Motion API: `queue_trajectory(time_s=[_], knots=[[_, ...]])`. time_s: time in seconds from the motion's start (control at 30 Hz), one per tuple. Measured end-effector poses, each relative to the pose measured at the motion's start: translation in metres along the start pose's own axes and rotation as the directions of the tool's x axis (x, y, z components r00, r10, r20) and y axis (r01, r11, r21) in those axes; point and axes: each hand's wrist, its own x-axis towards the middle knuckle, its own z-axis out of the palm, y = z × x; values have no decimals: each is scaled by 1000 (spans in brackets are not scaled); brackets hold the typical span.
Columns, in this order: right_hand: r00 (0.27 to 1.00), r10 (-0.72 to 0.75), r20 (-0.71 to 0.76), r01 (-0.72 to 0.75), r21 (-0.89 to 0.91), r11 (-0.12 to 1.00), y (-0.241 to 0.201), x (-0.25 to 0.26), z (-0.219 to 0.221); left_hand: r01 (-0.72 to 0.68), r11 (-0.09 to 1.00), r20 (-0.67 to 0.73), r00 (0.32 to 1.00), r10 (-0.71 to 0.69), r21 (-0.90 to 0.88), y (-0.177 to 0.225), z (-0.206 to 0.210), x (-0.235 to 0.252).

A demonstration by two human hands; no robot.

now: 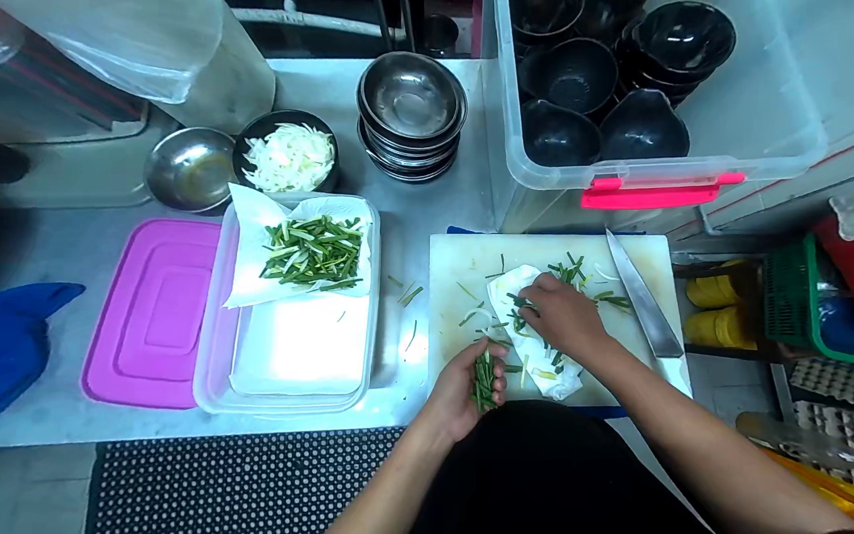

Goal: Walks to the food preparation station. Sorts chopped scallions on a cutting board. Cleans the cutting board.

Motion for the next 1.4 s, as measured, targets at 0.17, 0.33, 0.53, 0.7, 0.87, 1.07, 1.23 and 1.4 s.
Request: queue_trajectory(time_s=[0.17,0.33,0.53,0.7,0.87,1.07,1.23,1.4], knots=[[999,32,-22,-29,114,993,0,-2,3,-1,1000,-11,1000,1,-19,-2,0,0],[991,134,-11,-111,499,859,5,-21,-14,0,1000,-20,1000,0,-10,-1,4,-1],[973,-38,227,-131,682,720,-20,-63,-29,17,1000,-48,999,-17,13,0,11,-1],[998,67,-10,-55,457,888,-2,-39,-14,10,999,4,1000,-10,34,-2,7,2],[996,33,80,-45,148,988,-11,-20,-4,21,1000,-16,1000,-20,18,-1,7,1],[996,-21,85,10,127,992,-14,-22,5,0,1000,-11,1000,0,-16,-1,2,-3],[998,60,26,-66,329,942,0,-28,-6,2,1000,-11,1000,-2,-31,-3,3,-2],[983,165,-74,-127,366,922,17,-27,-13,3,1000,-7,1000,-4,-20,-3,3,0]])
